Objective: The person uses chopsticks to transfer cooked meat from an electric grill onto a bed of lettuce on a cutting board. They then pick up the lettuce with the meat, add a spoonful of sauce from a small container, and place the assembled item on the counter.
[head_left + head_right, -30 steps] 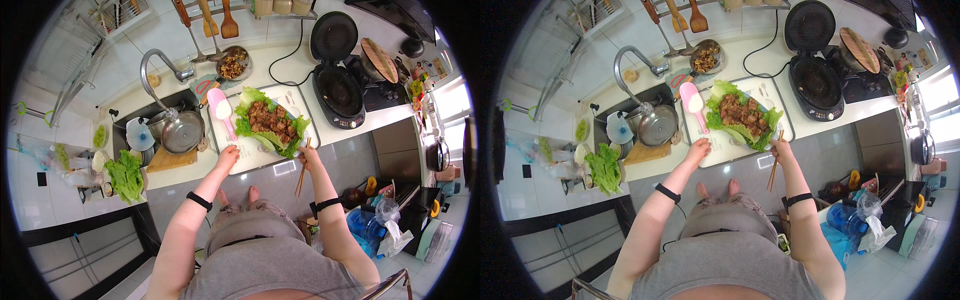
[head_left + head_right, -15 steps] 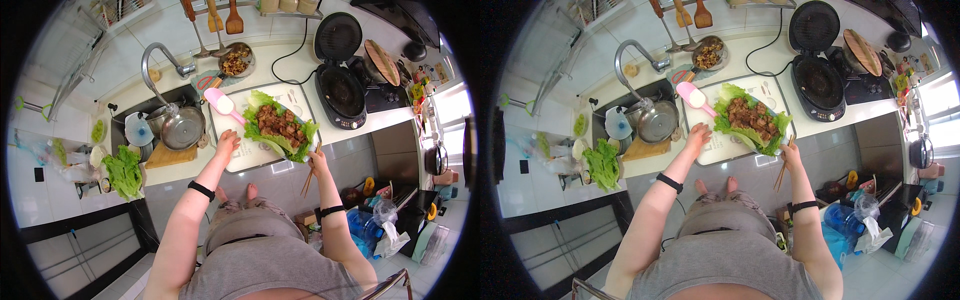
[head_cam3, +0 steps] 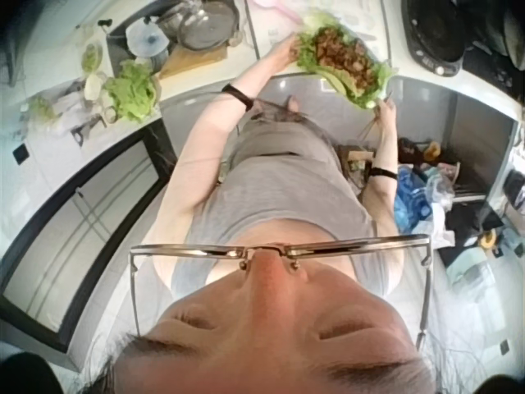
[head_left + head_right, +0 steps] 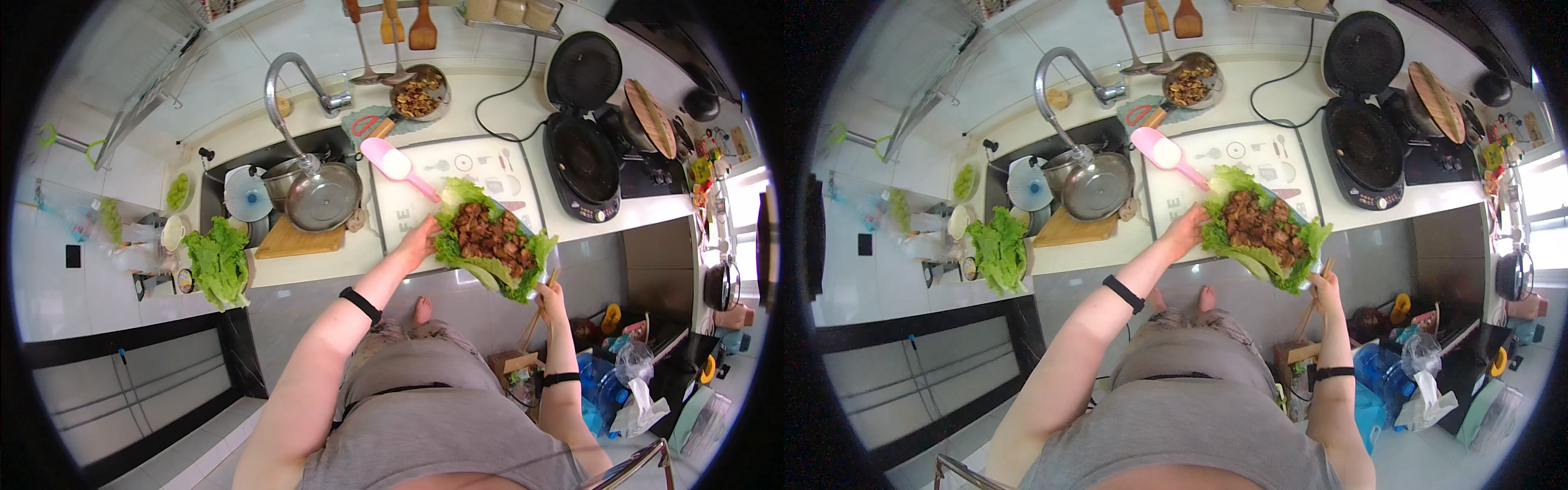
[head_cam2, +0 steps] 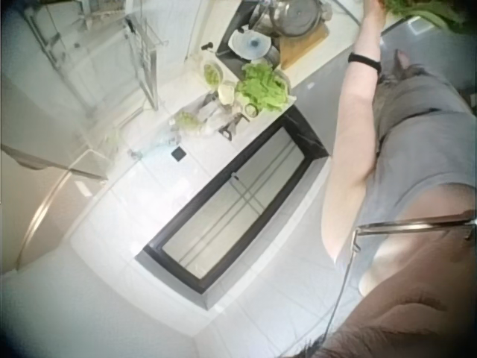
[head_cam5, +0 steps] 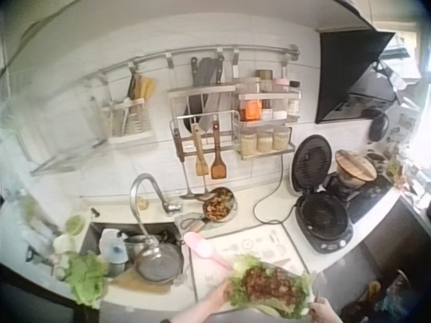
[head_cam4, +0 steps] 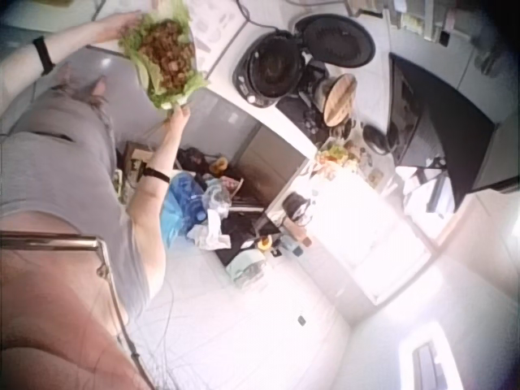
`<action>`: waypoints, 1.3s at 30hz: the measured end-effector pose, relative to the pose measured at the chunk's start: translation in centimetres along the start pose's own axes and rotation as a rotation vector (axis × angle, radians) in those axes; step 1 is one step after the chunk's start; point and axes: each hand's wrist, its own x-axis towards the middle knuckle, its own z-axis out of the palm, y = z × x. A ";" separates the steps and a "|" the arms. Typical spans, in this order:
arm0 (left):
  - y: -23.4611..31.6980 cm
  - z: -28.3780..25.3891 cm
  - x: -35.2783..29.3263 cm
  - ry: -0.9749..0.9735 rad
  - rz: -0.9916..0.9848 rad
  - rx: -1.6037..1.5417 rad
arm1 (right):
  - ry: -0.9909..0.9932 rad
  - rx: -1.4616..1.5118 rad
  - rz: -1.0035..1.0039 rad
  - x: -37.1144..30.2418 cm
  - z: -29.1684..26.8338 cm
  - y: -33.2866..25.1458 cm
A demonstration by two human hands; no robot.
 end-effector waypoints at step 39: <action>1.9 -43.3 -47.3 0.192 0.563 -0.525 | -1.065 -0.621 0.152 -10.8 59.9 0.2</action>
